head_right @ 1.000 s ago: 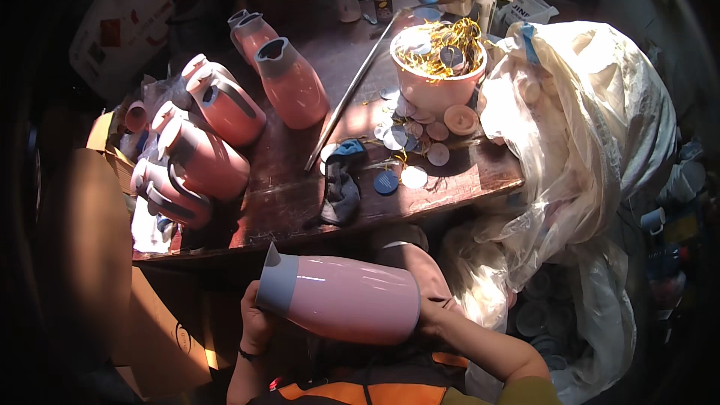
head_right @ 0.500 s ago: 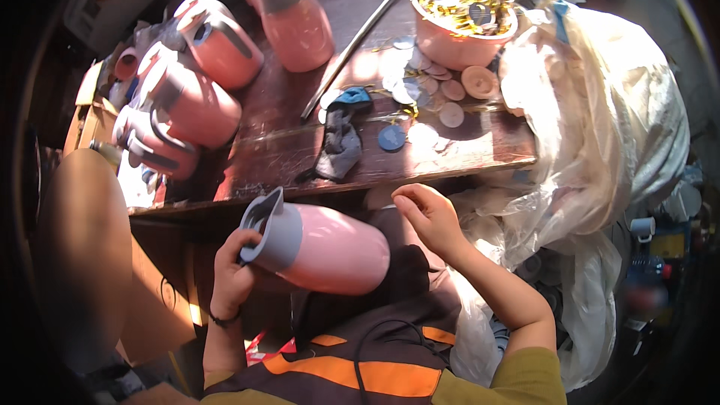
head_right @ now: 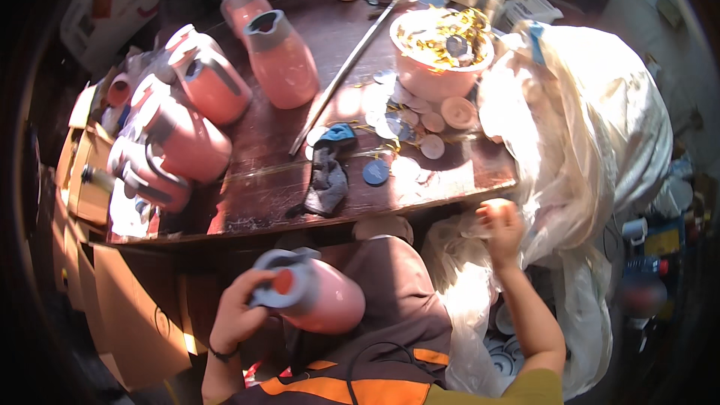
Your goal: The person assembles pink kettles by attaching grey lids and handles, then securing them with small metal fasteners. They repeatedly pick up parts, fit them onto the kettle body, and tighten the fasteners before placing the finished units on the table.
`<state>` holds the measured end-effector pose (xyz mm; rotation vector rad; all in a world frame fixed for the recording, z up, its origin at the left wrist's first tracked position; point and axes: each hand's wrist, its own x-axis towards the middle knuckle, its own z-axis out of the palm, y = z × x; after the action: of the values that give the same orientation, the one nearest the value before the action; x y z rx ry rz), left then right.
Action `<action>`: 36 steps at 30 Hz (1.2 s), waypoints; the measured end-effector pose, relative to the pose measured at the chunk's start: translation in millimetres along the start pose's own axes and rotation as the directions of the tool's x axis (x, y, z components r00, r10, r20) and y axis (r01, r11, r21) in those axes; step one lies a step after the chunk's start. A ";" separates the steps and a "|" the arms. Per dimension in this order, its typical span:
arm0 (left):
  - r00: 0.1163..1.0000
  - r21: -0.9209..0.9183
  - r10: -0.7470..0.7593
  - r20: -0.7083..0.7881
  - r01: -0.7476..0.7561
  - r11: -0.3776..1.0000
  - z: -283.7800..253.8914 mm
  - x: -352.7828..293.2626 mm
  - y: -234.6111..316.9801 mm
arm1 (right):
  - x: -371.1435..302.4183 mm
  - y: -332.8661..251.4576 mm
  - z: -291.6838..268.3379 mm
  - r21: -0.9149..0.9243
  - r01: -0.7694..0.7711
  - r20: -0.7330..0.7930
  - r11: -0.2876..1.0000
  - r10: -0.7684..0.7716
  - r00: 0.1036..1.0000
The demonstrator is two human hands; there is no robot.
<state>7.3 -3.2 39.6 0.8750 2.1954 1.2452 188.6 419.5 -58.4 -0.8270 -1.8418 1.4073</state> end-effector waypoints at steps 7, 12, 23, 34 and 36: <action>0.947 0.075 -0.183 0.263 0.169 0.983 42.3 38.5 39.5 | 162.4 97.9 -156.1 -0.507 0.034 -0.105 0.861 -0.100 0.989; 0.991 0.011 -0.115 0.072 0.115 0.993 53.6 25.7 11.9 | 201.0 140.2 -238.0 -0.831 -0.153 -0.306 0.535 -0.210 0.929; 0.990 0.017 -0.098 0.105 0.097 0.995 65.3 44.0 11.1 | 139.0 69.6 -175.4 -0.979 -0.171 -0.169 0.113 0.027 0.985; 0.997 0.040 -0.024 0.078 0.021 0.999 51.4 15.4 1.4 | 131.6 41.6 -154.7 -0.982 -0.103 -0.090 0.156 0.084 0.992; 0.995 0.024 -0.028 0.097 0.026 0.999 52.4 16.2 3.0 | 135.7 32.9 -155.0 -0.983 -0.162 -0.150 0.083 0.136 0.979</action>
<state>31.7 39.8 15.6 0.8934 2.1416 1.1423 239.2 621.2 -42.5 -1.6905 -2.6779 -0.1435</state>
